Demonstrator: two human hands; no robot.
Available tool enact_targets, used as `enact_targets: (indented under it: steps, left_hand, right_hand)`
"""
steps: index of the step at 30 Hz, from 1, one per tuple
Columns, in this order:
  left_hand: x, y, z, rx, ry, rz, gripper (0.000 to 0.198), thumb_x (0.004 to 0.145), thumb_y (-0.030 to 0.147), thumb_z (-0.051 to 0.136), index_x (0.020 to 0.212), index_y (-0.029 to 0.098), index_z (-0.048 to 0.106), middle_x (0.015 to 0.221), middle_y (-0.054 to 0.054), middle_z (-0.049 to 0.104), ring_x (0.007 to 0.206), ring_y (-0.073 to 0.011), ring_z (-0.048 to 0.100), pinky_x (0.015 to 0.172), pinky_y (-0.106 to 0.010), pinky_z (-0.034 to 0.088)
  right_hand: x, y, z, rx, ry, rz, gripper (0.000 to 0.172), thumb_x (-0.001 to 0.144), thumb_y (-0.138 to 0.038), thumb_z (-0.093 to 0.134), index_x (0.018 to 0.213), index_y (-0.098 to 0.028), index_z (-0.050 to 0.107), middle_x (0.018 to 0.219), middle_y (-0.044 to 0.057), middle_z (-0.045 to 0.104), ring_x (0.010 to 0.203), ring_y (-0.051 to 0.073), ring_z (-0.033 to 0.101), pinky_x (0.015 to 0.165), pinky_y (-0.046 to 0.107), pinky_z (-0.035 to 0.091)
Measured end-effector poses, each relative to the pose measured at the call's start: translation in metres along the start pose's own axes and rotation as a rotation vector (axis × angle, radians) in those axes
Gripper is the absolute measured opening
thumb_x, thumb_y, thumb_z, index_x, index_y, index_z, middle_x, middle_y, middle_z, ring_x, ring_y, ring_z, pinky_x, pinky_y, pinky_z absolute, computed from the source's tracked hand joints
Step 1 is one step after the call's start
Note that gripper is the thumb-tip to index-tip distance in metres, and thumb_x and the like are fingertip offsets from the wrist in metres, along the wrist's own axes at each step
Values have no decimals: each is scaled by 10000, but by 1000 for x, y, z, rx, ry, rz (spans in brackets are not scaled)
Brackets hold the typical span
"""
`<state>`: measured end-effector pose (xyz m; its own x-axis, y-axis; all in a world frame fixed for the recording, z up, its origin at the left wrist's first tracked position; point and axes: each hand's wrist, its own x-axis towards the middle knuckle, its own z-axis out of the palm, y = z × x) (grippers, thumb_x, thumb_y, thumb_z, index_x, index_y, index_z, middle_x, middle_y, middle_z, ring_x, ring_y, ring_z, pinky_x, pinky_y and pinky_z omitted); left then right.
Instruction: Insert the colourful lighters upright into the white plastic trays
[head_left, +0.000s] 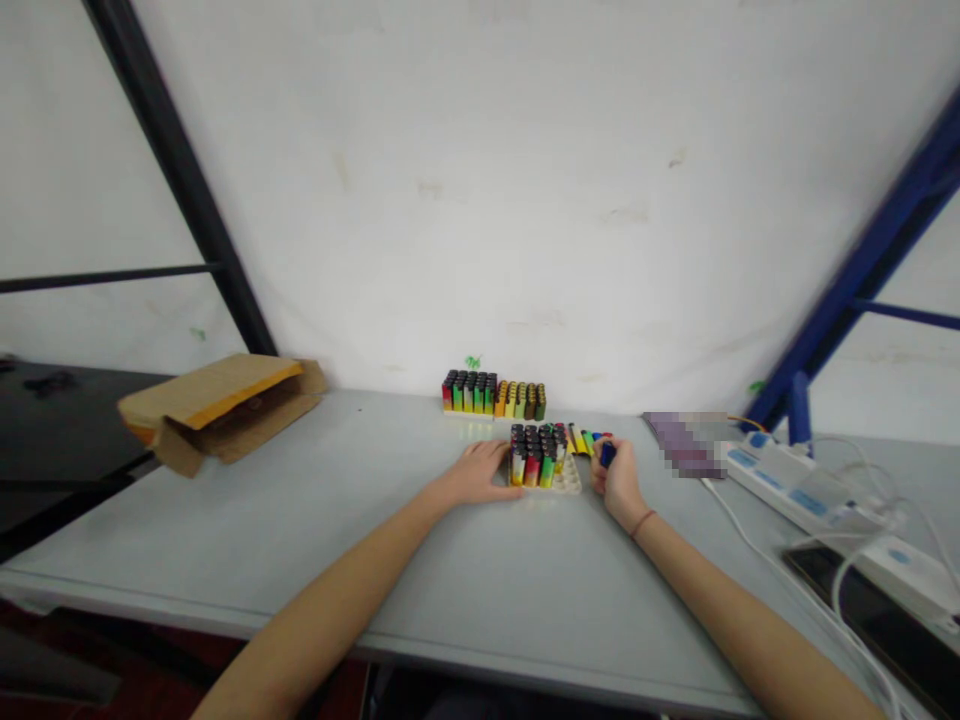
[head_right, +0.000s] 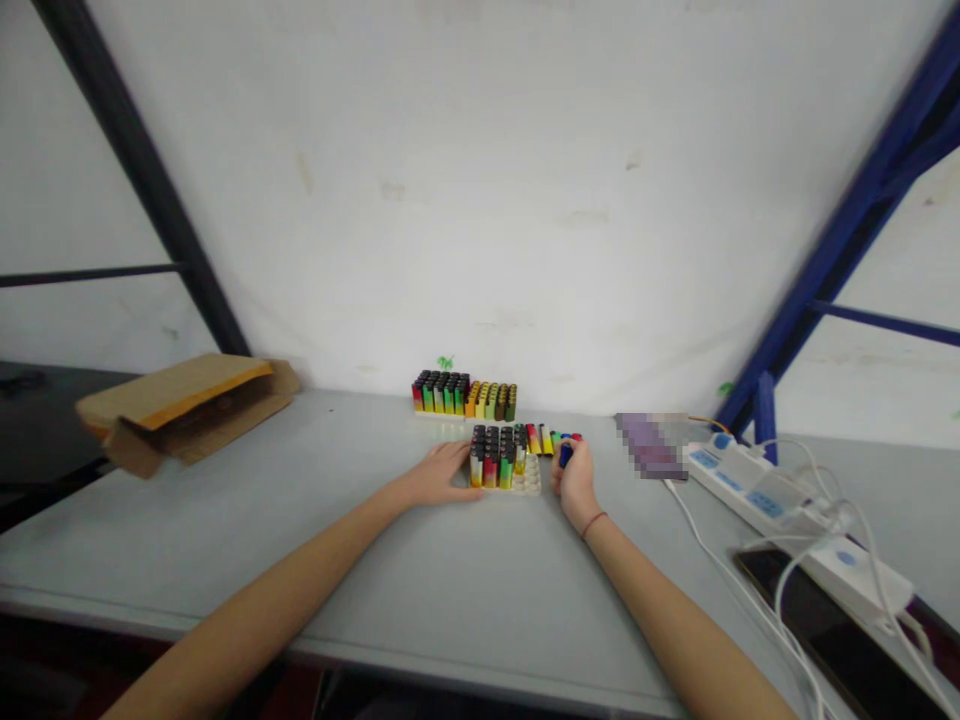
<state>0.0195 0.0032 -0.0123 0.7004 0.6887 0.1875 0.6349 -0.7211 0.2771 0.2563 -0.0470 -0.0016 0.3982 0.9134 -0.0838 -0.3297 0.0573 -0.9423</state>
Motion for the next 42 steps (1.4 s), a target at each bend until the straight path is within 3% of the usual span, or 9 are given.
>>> enact_targets:
  steps: [8,20,24,27,31,37,42]
  left_hand:
    - [0,3,-2,5,-11,-4,869,771,663,616,1399,101,401,1426,-198,443,1316,-351,408,1115,-472,266]
    - [-1,3,-2,8,-9,-13,872,772,666,615,1407,114,384,1427,-195,441,1313,-353,410,1108,-480,275]
    - [-1,3,-3,-1,-1,-1,856,773,657,618,1410,138,380,1421,-182,450,1306,-350,419,1103,-482,284]
    - [-1,4,-3,-6,0,-1,855,772,659,615,1401,126,389,1411,-188,457,1299,-357,423,1099,-489,287]
    - [-1,5,-4,-16,6,0,855,769,663,615,1388,112,407,1392,-189,474,1288,-367,433,1093,-482,298]
    - [-1,4,-3,-22,20,3,833,766,652,629,1394,155,401,1383,-165,489,1279,-353,446,1088,-476,309]
    - [-1,4,-3,-14,2,-3,834,772,631,637,1396,137,390,1395,-182,473,1291,-347,435,1091,-474,304]
  right_hand:
    - [0,-2,0,17,-14,34,314,826,-450,322,591,-244,347,342,-84,235,285,86,158,300,221,118]
    - [1,2,-2,-38,-8,-29,286,819,-457,312,618,-254,333,346,-87,234,286,94,170,306,232,119]
    - [0,-2,-2,-156,-34,-221,295,855,-513,372,726,-248,373,414,-97,332,322,98,283,335,221,222]
    - [-1,-11,-6,-343,-106,-449,271,858,-505,472,870,-236,444,526,-77,477,454,121,466,460,235,392]
    - [-1,-24,-11,-567,-251,-616,319,825,-511,560,865,-195,579,765,29,634,717,172,582,637,282,472]
    - [-2,-28,-16,-615,-464,-547,356,835,-506,577,970,-183,647,942,80,695,794,199,632,707,323,514]
    - [-5,-28,-16,-675,-539,-569,313,843,-450,581,1004,-192,651,954,77,703,795,196,649,730,328,526]
